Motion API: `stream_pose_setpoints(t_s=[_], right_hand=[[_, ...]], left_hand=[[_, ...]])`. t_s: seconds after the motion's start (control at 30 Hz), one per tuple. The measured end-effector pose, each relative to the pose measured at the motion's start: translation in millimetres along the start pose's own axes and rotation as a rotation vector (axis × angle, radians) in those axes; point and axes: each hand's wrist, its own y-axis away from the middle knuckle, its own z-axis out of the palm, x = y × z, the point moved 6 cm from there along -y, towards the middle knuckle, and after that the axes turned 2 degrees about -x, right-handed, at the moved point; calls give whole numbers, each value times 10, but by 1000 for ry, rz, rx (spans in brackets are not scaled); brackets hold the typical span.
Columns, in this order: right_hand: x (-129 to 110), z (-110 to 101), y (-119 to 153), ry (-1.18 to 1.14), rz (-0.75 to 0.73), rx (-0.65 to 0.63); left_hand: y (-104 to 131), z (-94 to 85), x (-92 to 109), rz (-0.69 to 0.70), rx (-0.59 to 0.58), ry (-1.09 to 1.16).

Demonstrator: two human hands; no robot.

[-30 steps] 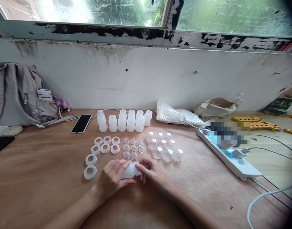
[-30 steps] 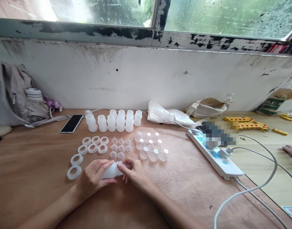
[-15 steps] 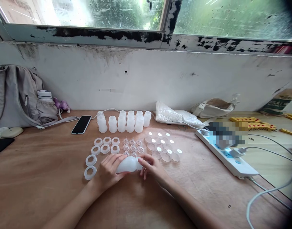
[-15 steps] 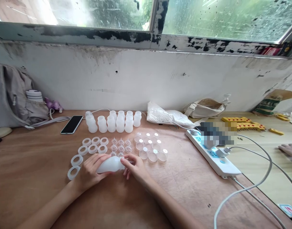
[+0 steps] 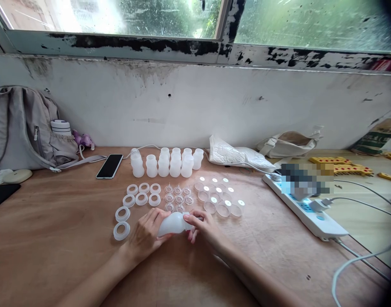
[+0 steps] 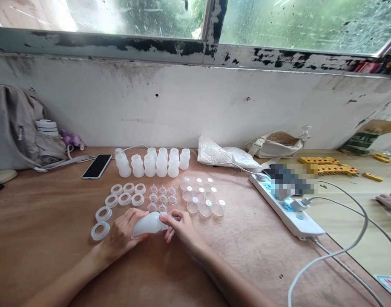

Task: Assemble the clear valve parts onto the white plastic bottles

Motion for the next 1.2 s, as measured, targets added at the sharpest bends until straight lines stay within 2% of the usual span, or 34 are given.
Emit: stream_pose_setpoints(t_s=[0.37,0.47,0.53,0.6,0.67,0.73,0.77,0.97,1.07,1.2], right_hand=[[-6,46,44,-60,50,-16],[-43,19,41,69,49,-46],[-146,-42,41,246,1,-65],[-347,-183,50,464,-143,14],[-582,-389,82,668,-303,202],[-729,-580,105,843,-360,349],[-759,-651,101,905,-360,370],[-574,-861,2,1024,-269,253],[-490,-895,-29,996,-235,227],[-508,-844,-27,866,-195,164]], left_hand=[[35,-83,60,188,147,-111],[-10,-84,95,160,149,-74],[-44,-83,102,91,156,-9],[-60,-80,90,13,162,55],[-56,-79,70,-35,159,93],[-40,-91,39,-53,155,106],[-32,-103,20,-60,157,104],[-20,-194,-16,-41,191,61],[-14,-210,0,-15,199,61],[-8,-200,-26,-44,196,81]])
